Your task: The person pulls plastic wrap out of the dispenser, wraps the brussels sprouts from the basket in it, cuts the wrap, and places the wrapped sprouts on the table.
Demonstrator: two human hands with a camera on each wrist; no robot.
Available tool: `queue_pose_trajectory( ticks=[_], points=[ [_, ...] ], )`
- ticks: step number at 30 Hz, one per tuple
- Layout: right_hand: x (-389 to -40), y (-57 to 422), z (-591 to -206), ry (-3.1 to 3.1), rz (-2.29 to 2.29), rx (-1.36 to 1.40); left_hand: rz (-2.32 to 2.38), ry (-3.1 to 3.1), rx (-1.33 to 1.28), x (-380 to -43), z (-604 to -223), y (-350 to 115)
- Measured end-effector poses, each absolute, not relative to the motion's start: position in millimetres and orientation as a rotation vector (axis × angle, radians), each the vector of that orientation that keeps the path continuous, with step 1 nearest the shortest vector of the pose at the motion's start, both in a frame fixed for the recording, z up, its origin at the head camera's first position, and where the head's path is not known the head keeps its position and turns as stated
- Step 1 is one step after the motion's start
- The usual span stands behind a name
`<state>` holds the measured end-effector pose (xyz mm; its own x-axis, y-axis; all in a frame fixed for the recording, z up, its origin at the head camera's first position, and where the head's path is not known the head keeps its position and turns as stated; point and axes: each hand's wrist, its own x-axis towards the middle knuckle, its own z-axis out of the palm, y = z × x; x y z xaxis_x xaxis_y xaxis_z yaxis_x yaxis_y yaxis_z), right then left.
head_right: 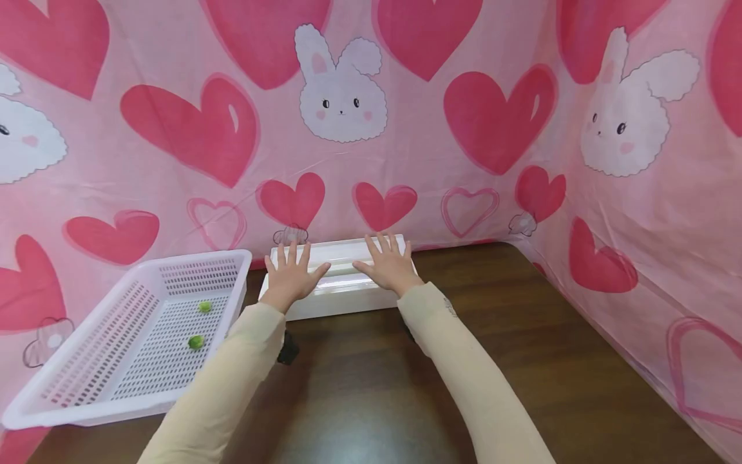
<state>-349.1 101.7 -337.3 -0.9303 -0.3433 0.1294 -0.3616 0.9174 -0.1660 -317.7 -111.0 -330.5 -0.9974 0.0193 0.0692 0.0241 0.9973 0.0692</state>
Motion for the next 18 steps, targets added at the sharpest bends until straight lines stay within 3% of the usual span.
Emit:
queue_pose_trajectory(
  ticks=[18],
  points=[
    [-352,127,-340,-2.99,0.354,0.519,-0.17,-3.092,0.022,-314,-330,-146]
  ],
)
